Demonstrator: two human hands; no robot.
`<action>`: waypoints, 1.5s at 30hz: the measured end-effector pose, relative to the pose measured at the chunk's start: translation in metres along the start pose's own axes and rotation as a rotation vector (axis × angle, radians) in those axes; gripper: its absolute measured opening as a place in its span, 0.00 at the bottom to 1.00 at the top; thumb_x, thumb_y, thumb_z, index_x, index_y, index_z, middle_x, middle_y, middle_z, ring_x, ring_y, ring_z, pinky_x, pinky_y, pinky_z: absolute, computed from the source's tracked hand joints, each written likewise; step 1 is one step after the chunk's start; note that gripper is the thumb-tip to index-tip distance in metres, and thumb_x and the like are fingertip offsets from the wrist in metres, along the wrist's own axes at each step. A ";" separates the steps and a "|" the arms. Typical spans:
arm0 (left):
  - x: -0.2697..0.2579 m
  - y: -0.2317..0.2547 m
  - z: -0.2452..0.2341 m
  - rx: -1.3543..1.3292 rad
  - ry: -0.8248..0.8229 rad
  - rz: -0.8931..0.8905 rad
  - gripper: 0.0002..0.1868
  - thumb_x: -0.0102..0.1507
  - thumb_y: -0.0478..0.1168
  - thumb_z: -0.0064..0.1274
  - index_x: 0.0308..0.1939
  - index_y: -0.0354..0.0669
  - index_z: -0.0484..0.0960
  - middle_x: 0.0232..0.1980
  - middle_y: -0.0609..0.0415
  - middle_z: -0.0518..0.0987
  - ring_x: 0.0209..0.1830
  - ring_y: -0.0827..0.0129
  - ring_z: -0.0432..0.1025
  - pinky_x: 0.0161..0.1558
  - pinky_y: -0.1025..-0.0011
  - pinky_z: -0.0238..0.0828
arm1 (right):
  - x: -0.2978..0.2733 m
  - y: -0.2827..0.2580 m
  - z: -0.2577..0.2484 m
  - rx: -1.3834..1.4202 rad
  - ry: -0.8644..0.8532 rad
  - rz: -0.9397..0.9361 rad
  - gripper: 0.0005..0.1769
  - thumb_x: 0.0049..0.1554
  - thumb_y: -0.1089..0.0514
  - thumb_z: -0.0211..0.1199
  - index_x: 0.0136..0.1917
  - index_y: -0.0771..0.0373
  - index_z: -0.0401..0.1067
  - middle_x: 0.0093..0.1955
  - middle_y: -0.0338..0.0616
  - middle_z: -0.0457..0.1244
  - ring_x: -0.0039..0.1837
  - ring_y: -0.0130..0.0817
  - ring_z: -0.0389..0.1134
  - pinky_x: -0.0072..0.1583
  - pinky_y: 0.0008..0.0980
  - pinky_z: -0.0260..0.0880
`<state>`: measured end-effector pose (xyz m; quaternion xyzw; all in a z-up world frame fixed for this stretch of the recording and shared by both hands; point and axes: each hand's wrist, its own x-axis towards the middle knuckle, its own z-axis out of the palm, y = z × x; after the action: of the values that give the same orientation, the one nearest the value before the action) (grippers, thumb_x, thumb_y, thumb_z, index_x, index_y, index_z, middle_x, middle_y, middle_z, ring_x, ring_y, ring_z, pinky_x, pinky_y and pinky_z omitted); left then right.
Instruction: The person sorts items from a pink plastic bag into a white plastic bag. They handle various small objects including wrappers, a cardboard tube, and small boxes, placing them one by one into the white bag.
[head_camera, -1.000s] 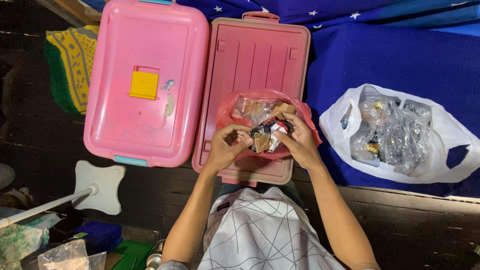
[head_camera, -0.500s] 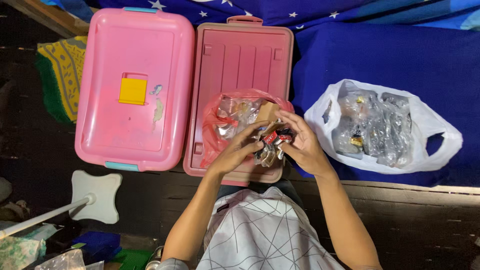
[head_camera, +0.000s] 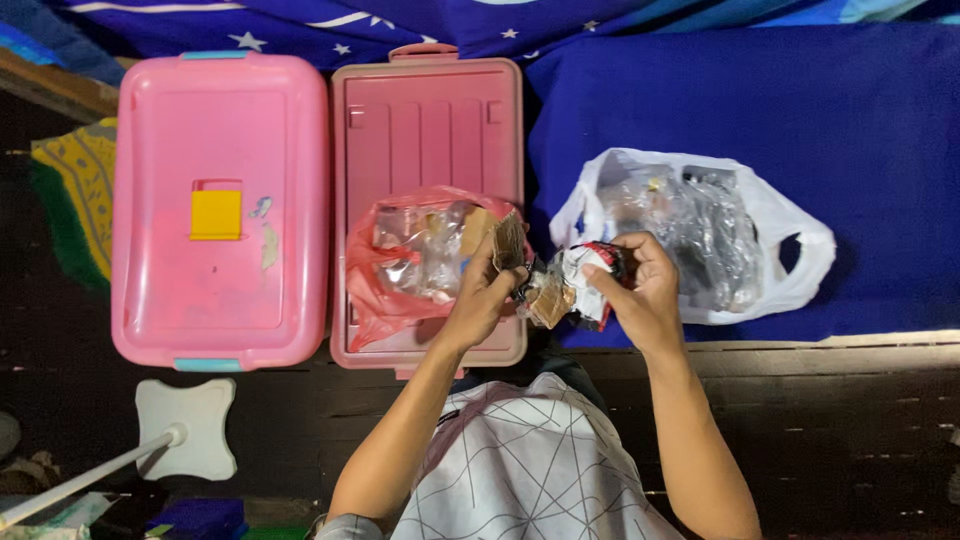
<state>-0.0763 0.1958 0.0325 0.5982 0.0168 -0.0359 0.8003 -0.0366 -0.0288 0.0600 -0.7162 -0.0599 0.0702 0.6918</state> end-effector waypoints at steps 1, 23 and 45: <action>0.003 -0.002 0.006 -0.019 -0.003 -0.010 0.31 0.65 0.32 0.46 0.74 0.37 0.64 0.58 0.58 0.72 0.55 0.76 0.67 0.59 0.75 0.66 | -0.001 -0.001 -0.007 0.038 0.004 0.016 0.17 0.54 0.67 0.70 0.55 0.69 0.68 0.49 0.45 0.69 0.48 0.25 0.70 0.51 0.26 0.72; 0.085 -0.021 0.097 0.527 0.094 0.247 0.24 0.63 0.30 0.45 0.65 0.33 0.70 0.54 0.43 0.73 0.54 0.58 0.70 0.59 0.65 0.67 | 0.031 0.003 -0.126 -0.196 0.120 -0.009 0.22 0.57 0.65 0.69 0.64 0.67 0.71 0.52 0.43 0.69 0.51 0.25 0.70 0.52 0.26 0.70; 0.090 -0.017 0.095 0.848 -0.023 -0.021 0.43 0.61 0.34 0.58 0.75 0.31 0.50 0.68 0.25 0.64 0.64 0.29 0.64 0.61 0.48 0.65 | 0.050 -0.013 -0.111 -0.814 0.063 0.077 0.35 0.52 0.54 0.73 0.68 0.67 0.65 0.64 0.57 0.63 0.63 0.50 0.67 0.63 0.47 0.66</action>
<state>0.0110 0.0968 0.0363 0.8739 -0.0023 -0.0543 0.4831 0.0335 -0.1280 0.0762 -0.9349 -0.0347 0.0446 0.3503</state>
